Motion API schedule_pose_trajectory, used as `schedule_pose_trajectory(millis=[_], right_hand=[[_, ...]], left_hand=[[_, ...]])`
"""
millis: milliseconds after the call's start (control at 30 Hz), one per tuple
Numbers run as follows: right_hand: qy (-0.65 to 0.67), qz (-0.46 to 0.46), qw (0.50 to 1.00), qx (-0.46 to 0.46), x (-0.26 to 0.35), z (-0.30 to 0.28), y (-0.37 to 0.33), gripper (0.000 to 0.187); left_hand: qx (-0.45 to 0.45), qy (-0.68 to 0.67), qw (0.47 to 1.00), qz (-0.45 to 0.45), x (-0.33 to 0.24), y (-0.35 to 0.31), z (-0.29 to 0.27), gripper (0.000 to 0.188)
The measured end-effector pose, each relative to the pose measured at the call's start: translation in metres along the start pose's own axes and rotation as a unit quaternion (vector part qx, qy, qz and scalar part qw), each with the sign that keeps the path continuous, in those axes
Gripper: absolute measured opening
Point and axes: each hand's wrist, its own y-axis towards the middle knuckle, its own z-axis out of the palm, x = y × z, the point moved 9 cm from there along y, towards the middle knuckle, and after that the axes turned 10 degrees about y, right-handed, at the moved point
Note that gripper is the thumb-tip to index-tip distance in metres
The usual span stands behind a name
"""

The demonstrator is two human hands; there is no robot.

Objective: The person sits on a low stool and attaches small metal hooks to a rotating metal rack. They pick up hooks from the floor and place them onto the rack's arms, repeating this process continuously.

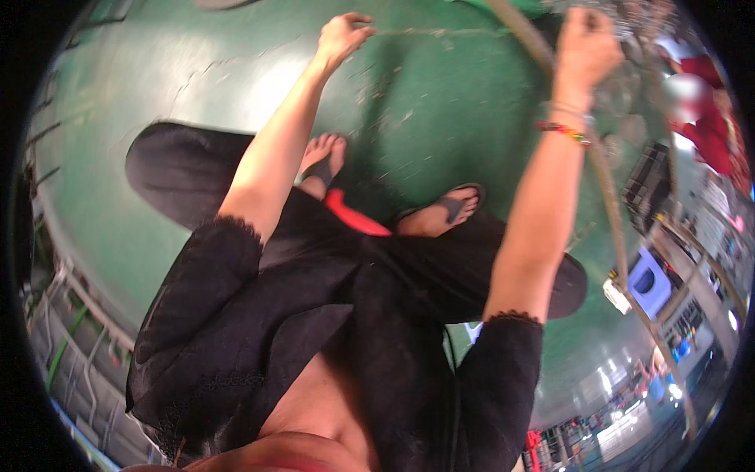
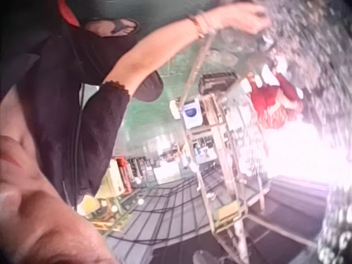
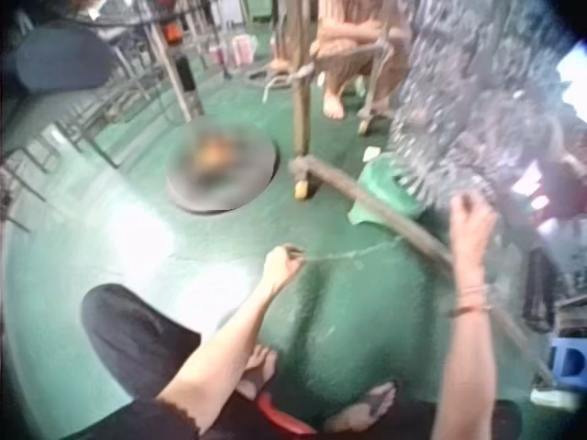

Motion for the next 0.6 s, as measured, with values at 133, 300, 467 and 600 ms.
schedule_pose_trajectory(millis=[133, 300, 467, 600], right_hand=[[0.007, 0.030, 0.999, -0.021, -0.007, -0.007, 0.003, 0.031], [0.053, 0.053, 0.997, -0.002, -0.018, 0.003, 0.000, 0.034], [0.080, 0.062, 0.995, -0.011, -0.017, -0.003, -0.001, 0.033], [0.070, 0.059, 0.996, -0.013, -0.026, -0.001, 0.000, 0.033]], left_hand=[[0.115, 0.046, 0.992, 0.030, 0.054, -0.012, 0.008, 0.019], [0.142, 0.108, 0.984, 0.017, 0.088, -0.048, 0.023, 0.020], [0.041, 0.087, 0.995, -0.008, 0.120, -0.079, 0.043, 0.014], [-0.055, -0.008, 0.996, -0.076, 0.141, -0.110, 0.049, 0.012]])
